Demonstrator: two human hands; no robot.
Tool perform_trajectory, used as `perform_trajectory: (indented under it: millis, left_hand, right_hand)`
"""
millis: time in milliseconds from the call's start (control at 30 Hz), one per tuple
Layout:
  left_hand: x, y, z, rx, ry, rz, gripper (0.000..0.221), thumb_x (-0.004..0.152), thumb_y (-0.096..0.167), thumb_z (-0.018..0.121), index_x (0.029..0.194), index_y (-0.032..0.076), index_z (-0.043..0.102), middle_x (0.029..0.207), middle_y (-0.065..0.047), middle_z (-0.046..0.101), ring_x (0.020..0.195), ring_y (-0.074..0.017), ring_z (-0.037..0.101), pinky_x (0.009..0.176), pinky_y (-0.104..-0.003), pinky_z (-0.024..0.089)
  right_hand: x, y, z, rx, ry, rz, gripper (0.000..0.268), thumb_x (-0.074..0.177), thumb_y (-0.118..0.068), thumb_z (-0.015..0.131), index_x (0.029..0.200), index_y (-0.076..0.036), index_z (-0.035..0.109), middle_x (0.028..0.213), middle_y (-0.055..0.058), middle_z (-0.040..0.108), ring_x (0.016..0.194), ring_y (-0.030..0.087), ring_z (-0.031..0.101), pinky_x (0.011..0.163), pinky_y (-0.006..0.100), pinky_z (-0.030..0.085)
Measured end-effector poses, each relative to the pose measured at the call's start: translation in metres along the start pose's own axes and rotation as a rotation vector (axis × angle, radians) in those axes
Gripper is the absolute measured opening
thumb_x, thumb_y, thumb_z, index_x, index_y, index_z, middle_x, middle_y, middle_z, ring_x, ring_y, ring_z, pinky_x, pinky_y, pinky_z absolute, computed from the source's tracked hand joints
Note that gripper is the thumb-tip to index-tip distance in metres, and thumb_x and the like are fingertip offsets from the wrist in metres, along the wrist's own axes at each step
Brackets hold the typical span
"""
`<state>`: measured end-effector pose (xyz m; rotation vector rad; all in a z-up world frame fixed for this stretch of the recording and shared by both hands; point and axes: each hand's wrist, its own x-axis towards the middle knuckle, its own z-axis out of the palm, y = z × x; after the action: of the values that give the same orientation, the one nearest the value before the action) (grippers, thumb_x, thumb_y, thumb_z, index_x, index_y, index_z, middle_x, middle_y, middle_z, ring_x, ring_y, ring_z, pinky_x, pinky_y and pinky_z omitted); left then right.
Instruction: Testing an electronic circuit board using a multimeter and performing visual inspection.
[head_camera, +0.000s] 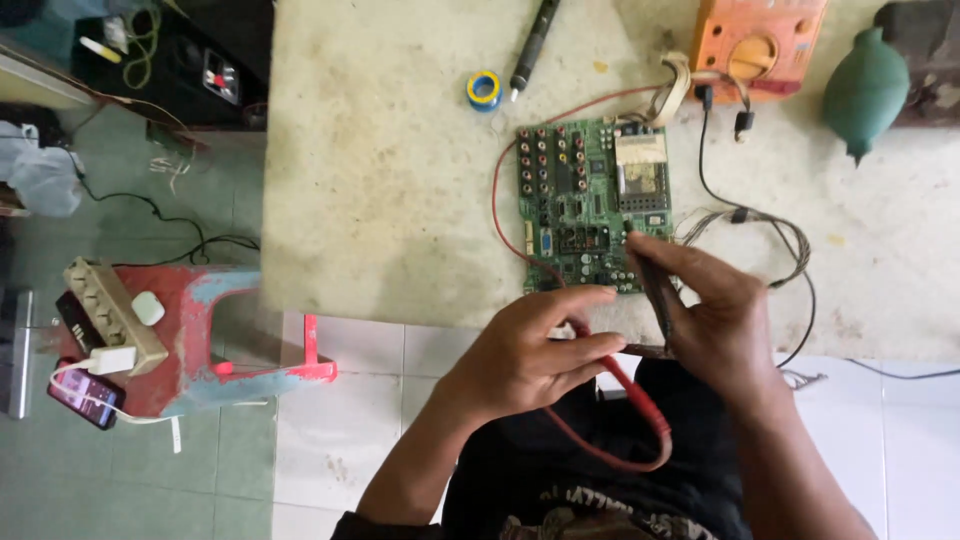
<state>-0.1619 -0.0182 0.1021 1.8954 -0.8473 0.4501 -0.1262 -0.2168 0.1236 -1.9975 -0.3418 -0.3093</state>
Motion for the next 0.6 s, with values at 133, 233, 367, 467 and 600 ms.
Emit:
perform_trajectory:
  millis: [133, 233, 367, 467, 600]
  left_hand:
    - [0.004, -0.009, 0.011, 0.09, -0.026, 0.055, 0.024, 0.095, 0.014, 0.073, 0.119, 0.015, 0.074, 0.137, -0.018, 0.061, 0.092, -0.0291, 0.073, 0.083, -0.045, 0.061]
    - [0.016, -0.014, -0.002, 0.11, -0.048, 0.048, 0.03, 0.094, 0.014, 0.075, 0.124, 0.018, 0.073, 0.136, -0.017, 0.062, 0.097, -0.0297, 0.073, 0.088, -0.045, 0.06]
    - [0.047, -0.019, -0.061, 0.321, -0.045, 0.014, 0.014, 0.104, 0.014, 0.062, 0.11, 0.01, 0.073, 0.107, -0.01, 0.074, 0.087, -0.0276, 0.071, 0.081, -0.043, 0.055]
    - [0.082, -0.043, -0.133, 0.461, -0.052, -0.122, 0.023, 0.109, 0.021, 0.056, 0.112, 0.007, 0.073, 0.115, -0.011, 0.076, 0.092, -0.0268, 0.073, 0.078, -0.041, 0.056]
    - [0.14, -0.084, -0.232, 0.766, 0.028, -0.298, 0.053, 0.129, 0.033, 0.051, 0.083, 0.011, 0.039, 0.069, -0.004, 0.033, 0.064, -0.02, 0.03, 0.062, -0.046, 0.019]
  right_hand:
    - [-0.004, -0.001, 0.005, 0.041, 0.009, 0.001, 0.035, 0.09, 0.012, 0.067, 0.12, -0.004, 0.077, 0.108, 0.023, 0.076, 0.108, 0.038, 0.07, 0.088, 0.049, 0.06]
    - [-0.004, -0.006, 0.003, 0.194, 0.001, 0.084, 0.033, 0.094, 0.006, 0.065, 0.124, -0.003, 0.075, 0.103, 0.021, 0.078, 0.096, 0.027, 0.075, 0.084, 0.042, 0.062]
    - [-0.005, 0.01, -0.028, 0.803, 0.023, 0.485, 0.045, 0.096, -0.018, 0.052, 0.136, -0.001, 0.064, 0.127, 0.018, 0.071, 0.121, 0.035, 0.064, 0.091, 0.044, 0.062]
    - [0.003, 0.014, -0.062, 0.935, -0.093, 0.439, 0.049, 0.101, -0.015, 0.05, 0.146, 0.002, 0.053, 0.137, 0.02, 0.066, 0.114, 0.031, 0.063, 0.081, 0.034, 0.062]
    - [0.029, -0.007, -0.099, 0.58, 0.044, 0.455, 0.04, 0.104, 0.007, 0.045, 0.143, -0.001, 0.046, 0.14, 0.029, 0.06, 0.135, 0.031, 0.064, 0.088, 0.035, 0.064]
